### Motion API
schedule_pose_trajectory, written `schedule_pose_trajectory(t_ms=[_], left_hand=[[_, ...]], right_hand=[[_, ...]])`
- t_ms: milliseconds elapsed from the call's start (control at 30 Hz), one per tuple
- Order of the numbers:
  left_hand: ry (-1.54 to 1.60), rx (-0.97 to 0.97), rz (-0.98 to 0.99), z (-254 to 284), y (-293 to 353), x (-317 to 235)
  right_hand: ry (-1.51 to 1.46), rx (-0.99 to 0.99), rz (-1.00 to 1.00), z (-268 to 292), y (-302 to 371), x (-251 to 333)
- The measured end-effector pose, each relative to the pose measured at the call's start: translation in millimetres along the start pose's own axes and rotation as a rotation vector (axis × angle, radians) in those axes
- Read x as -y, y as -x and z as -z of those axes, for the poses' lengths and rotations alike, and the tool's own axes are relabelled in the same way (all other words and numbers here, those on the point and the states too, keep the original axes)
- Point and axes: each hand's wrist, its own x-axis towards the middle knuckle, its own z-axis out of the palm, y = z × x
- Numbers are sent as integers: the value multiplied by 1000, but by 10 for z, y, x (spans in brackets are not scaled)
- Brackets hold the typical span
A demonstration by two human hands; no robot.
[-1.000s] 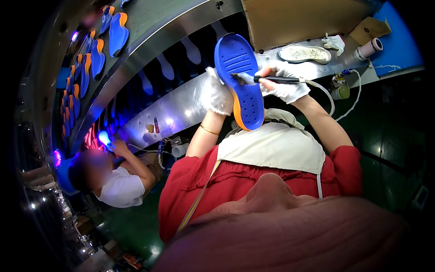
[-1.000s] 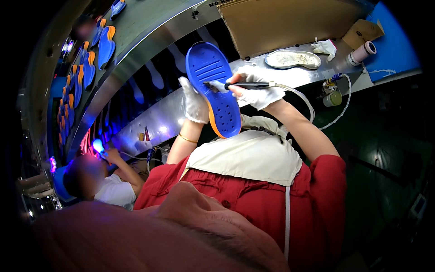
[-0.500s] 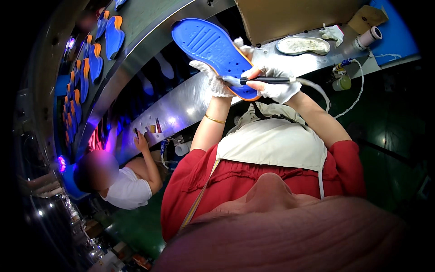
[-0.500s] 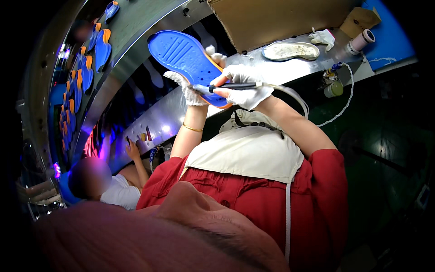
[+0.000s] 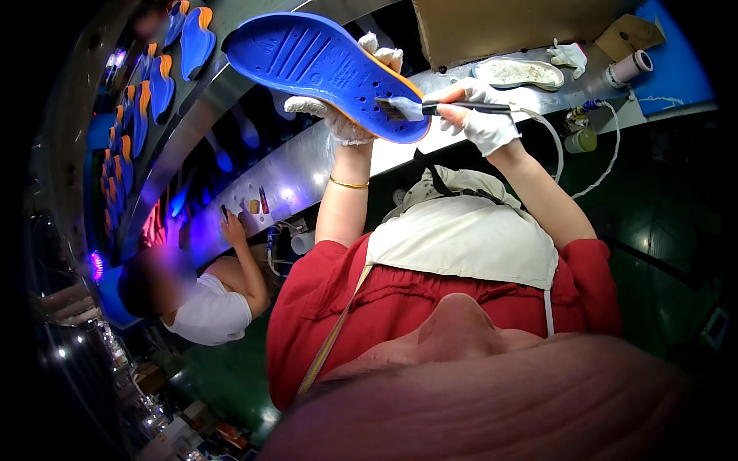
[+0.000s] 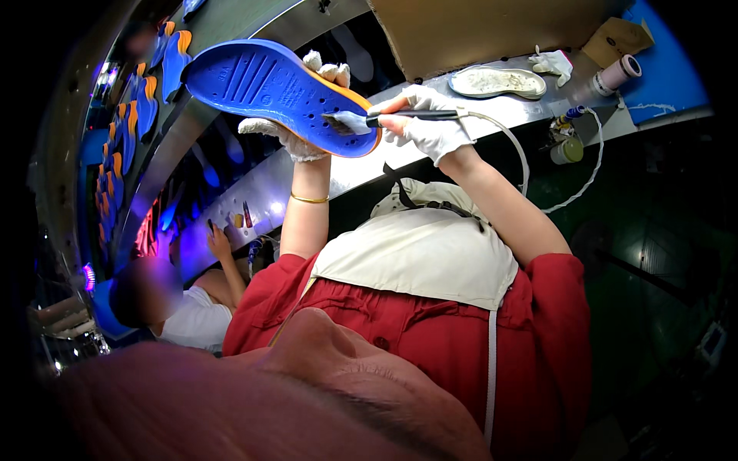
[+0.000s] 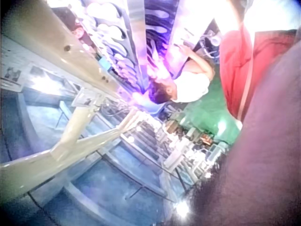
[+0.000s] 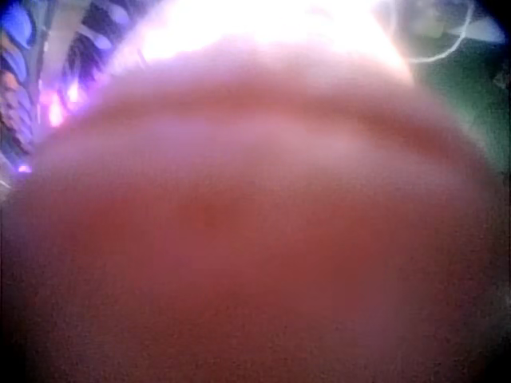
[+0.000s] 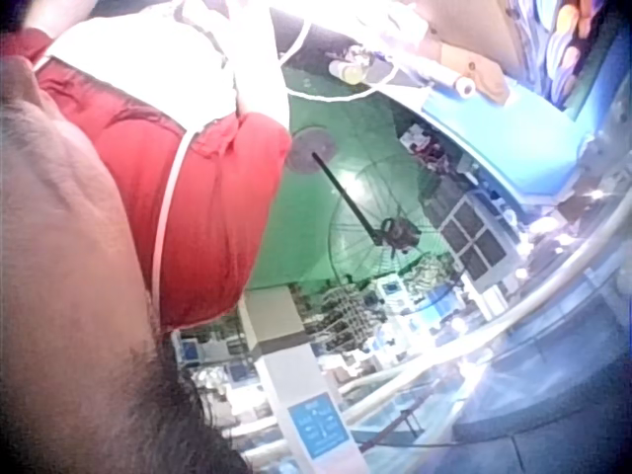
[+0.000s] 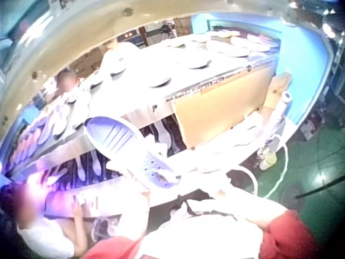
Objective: The person applies adhesive to the inner surface of blue shoe soles using a brush tool, picking up each sole from a rack and returning it after coating.
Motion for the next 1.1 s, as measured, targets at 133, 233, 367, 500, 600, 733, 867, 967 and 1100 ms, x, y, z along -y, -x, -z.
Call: schedule_pose_trajectory(t_ms=[133, 233, 367, 500, 600, 733, 867, 967, 1100], left_hand=[[-154, 135, 52, -15, -60, -57], [-200, 178, 103, -36, -50, -101], [-284, 169, 233, 91, -38, -197], [-572, 71, 336, -32, -58, -190], [-663, 127, 374, -119, -107, -219], [-740, 81, 485, -107, -115, -250], [-709, -158, 626, -203, -184, -261], [-792, -261, 677, -35, -189, -308], [-737, -310, 702, -128, -171, -253]], right_hand=[[80, 198, -13, 3, 46, -127], [-245, 261, -252, 105, -30, -143], [82, 114, -103, 39, -12, 13], [456, 308, 52, 81, -54, 40], [439, 315, -62, 94, -97, 33], [338, 403, -333, 92, -156, 235], [345, 367, -53, 56, -126, 47], [402, 412, -57, 19, -152, 2], [220, 418, -67, 22, -194, 89]])
